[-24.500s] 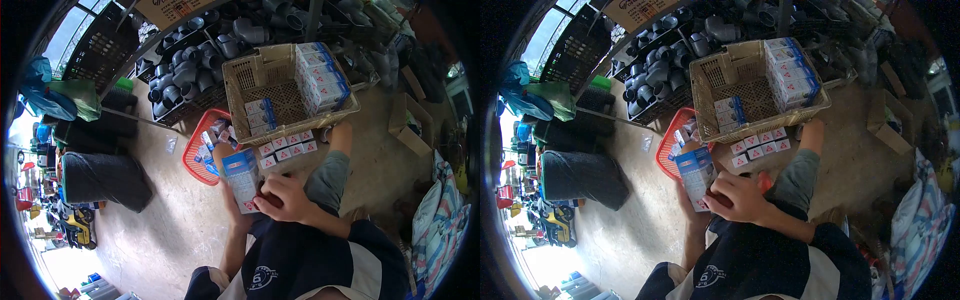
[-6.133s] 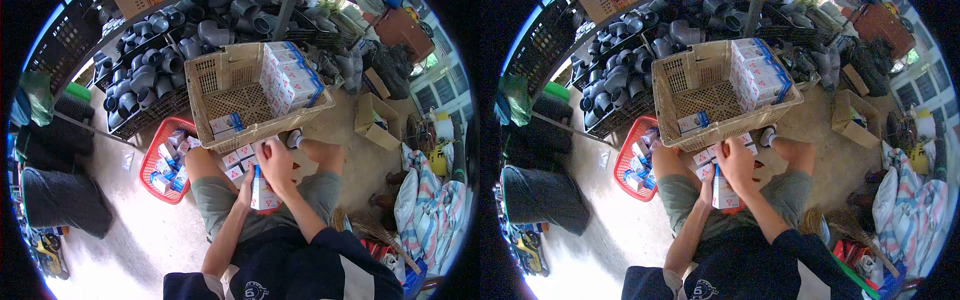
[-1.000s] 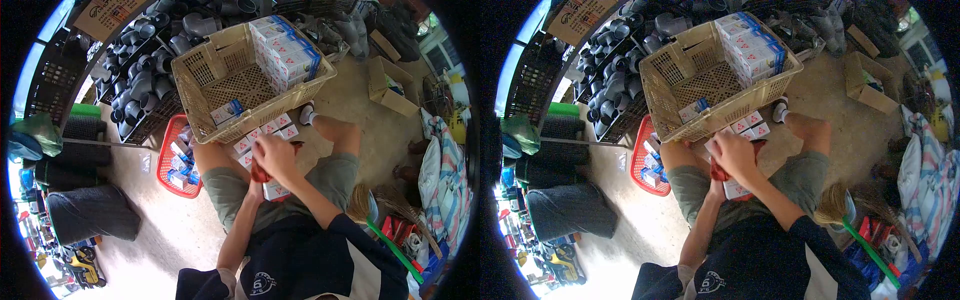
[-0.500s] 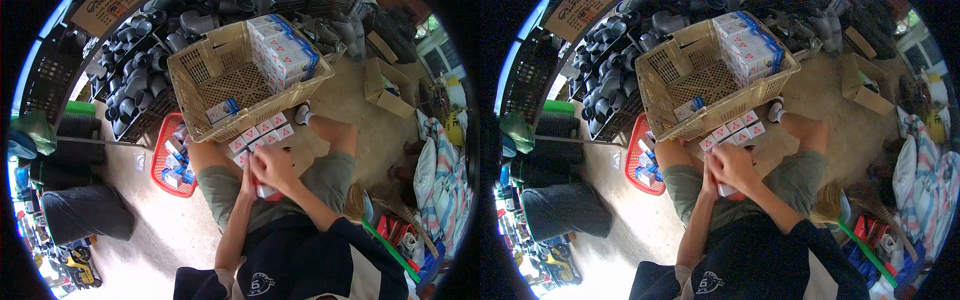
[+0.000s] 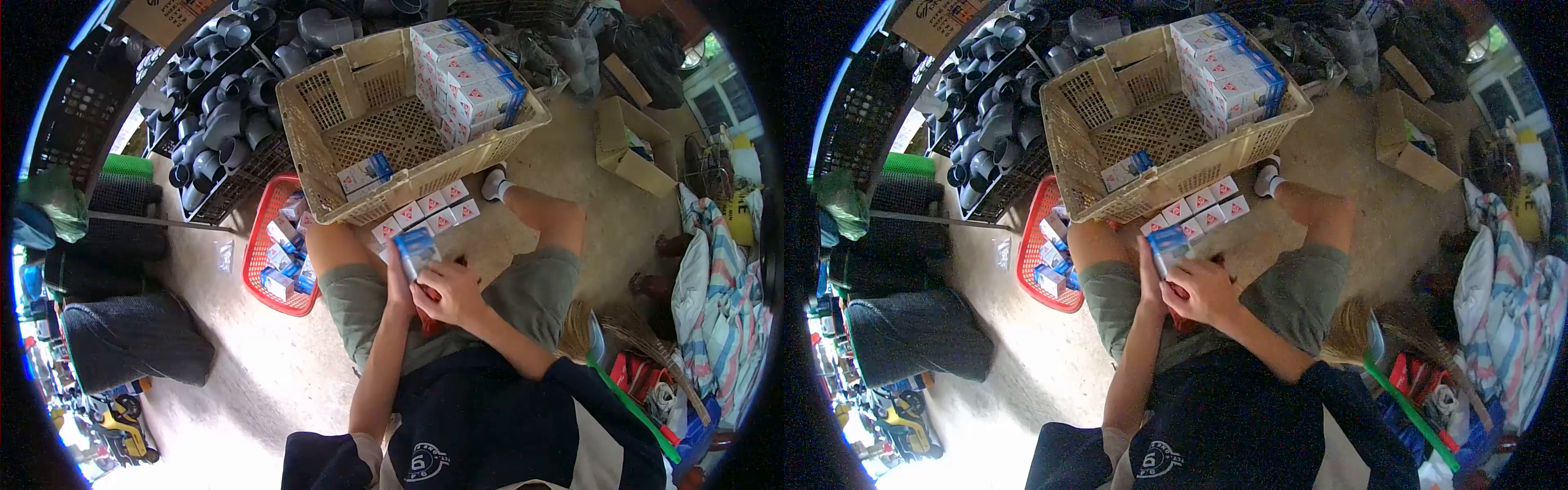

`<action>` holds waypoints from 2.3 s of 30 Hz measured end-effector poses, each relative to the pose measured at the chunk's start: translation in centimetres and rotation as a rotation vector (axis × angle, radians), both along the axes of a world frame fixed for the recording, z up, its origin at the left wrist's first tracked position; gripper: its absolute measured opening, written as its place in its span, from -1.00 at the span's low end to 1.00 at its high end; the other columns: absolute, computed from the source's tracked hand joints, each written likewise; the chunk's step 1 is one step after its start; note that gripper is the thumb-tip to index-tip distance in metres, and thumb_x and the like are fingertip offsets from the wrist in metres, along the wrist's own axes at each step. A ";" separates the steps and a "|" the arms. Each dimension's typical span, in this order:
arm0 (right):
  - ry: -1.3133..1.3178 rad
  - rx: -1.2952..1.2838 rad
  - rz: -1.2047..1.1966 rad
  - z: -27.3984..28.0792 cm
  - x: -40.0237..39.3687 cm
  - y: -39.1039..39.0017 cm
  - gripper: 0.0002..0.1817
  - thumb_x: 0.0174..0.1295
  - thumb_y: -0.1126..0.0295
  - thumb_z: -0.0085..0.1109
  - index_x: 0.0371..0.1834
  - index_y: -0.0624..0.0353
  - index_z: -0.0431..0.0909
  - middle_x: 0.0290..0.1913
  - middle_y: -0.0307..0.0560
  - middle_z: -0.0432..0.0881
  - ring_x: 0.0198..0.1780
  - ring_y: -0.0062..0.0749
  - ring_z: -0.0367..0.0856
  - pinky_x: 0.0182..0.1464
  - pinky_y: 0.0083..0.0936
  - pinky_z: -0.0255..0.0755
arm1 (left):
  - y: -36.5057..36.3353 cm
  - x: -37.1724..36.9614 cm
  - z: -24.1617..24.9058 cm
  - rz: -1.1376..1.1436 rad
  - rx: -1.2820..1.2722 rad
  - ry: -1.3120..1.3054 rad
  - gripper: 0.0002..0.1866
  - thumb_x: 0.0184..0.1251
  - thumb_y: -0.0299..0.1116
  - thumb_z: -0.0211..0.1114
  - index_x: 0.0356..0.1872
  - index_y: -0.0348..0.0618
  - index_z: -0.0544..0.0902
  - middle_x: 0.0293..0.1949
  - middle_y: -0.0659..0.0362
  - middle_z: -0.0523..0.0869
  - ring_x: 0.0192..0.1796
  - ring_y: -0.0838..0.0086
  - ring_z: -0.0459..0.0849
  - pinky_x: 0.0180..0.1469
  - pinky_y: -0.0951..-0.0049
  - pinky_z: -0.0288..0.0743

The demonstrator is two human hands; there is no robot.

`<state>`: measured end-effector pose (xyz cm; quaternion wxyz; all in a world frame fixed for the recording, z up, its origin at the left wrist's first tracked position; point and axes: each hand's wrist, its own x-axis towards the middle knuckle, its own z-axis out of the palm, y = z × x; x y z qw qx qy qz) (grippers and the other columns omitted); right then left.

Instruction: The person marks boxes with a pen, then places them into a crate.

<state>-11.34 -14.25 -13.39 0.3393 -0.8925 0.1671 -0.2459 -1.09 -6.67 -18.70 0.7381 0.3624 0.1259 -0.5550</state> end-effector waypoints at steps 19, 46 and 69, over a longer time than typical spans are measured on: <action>-0.001 0.656 -0.306 -4.1 -1.1 -1.9 -0.77 0.35 0.26 0.24 -0.30 0.24 0.58 -0.40 0.07 0.65 -0.35 -0.18 0.70 -0.32 -0.30 0.48 | 0.4 -0.4 -0.4 0.250 -0.236 -0.021 -0.25 0.55 0.33 -0.17 0.30 -0.15 0.51 0.18 0.00 0.66 0.20 0.23 0.65 0.30 0.16 0.49; 0.093 0.085 -0.053 2.3 0.4 -0.8 -0.77 0.25 0.23 0.28 -0.41 0.13 0.52 -0.44 0.00 0.56 -0.40 0.01 0.62 -0.35 -0.15 0.47 | 0.7 0.1 -1.1 0.084 -0.193 -0.015 -0.39 0.59 0.25 -0.14 0.04 -0.07 0.65 -0.07 0.10 0.74 -0.02 0.33 0.73 0.06 0.28 0.65; -0.073 0.947 -0.165 -5.2 -2.4 -2.5 -0.77 0.38 0.31 0.22 -0.37 0.22 0.52 -0.44 -0.30 0.54 -0.40 -0.63 0.46 -0.30 -0.55 0.36 | -0.4 -1.5 0.5 0.010 -0.112 -0.207 -0.28 0.59 0.29 -0.22 0.35 -0.13 0.48 0.14 0.11 0.68 0.05 0.36 0.67 0.12 0.34 0.57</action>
